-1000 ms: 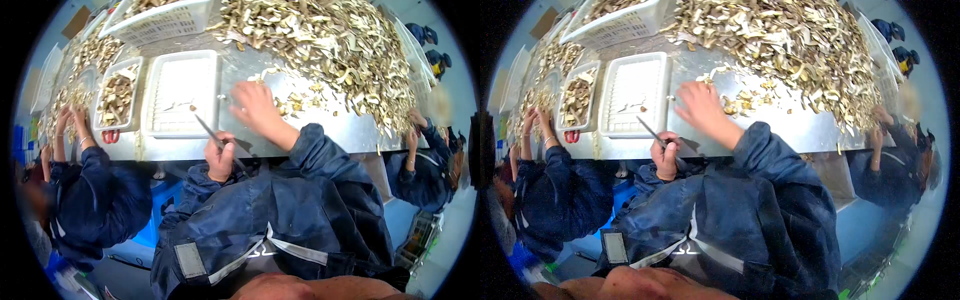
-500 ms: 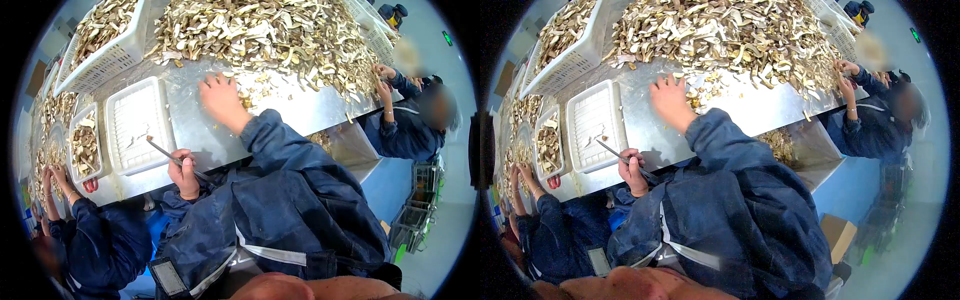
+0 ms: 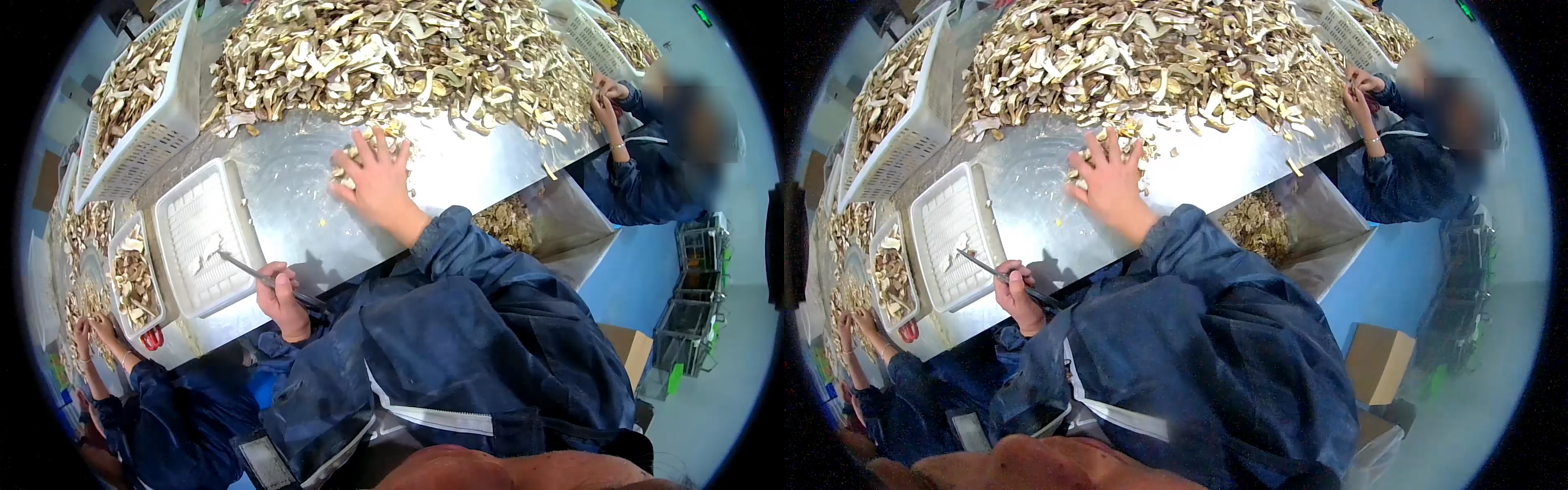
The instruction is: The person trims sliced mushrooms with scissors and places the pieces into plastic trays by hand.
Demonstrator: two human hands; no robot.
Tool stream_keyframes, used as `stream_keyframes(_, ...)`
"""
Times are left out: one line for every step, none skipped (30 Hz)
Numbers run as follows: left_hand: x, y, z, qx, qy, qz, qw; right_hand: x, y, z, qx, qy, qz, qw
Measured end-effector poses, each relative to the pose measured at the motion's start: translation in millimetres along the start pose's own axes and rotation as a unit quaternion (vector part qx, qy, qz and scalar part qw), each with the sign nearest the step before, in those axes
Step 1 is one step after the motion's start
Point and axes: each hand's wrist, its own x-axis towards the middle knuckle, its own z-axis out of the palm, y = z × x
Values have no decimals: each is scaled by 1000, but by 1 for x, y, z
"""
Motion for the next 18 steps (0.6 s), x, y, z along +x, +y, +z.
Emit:
stream_keyframes(0, 0, 0, -1, 6, -2, 1000, 3, 6, 1, -13, -5, 15, 1000)
stream_keyframes(0, 0, 0, -3, 4, 1, 1000, 4, 12, -1, 5, 3, 28, 1000)
stream_keyframes(0, 0, 0, 2, 4, 1, 1000, 2, 18, -2, 6, 4, 31, 1000)
stream_keyframes(0, 2, 1, 7, 5, 0, 1000, 0, 25, -4, 6, 5, 33, 999)
stream_keyframes(0, 3, 2, 10, 6, -2, 1000, -4, 32, -7, 5, 6, 34, 999)
stream_keyframes(0, 2, 3, 11, 10, -2, 1000, -9, 38, -10, 6, 15, 37, 999)
stream_keyframes(1, 0, 3, 12, 13, -3, 1000, -14, 45, -15, 0, 17, 43, 999)
stream_keyframes(1, -1, 2, 14, 16, -4, 1000, -20, 51, -20, -6, 17, 50, 999)
stream_keyframes(2, -3, 1, 17, 14, -3, 1000, -26, 57, -25, -11, 17, 57, 998)
stream_keyframes(2, -2, 1, 19, 12, -1, 1000, -32, 65, -26, -15, 16, 69, 997)
stream_keyframes(2, -2, 1, 21, 9, 1, 1000, -40, 73, -30, -19, 19, 75, 997)
stream_keyframes(3, -3, 1, 23, 10, -2, 1000, -47, 82, -35, -25, 23, 80, 996)
stream_keyframes(3, -4, 0, 23, 12, -4, 1000, -53, 90, -41, -31, 27, 86, 995)
stream_keyframes(3, -5, 0, 23, 14, -7, 1000, -59, 98, -44, -46, 28, 97, 994)
stream_keyframes(3, -6, 1, 23, 14, -6, 1000, -65, 107, -49, -51, 26, 107, 993)
stream_keyframes(3, -5, 1, 24, 14, -6, 1000, -71, 115, -55, -55, 23, 117, 991)
stream_keyframes(3, -3, 2, 24, 14, -7, 1000, -77, 124, -60, -60, 20, 128, 990)
stream_keyframes(4, -2, 3, 36, 15, -5, 999, -82, 133, -66, -69, 3, 144, 987)
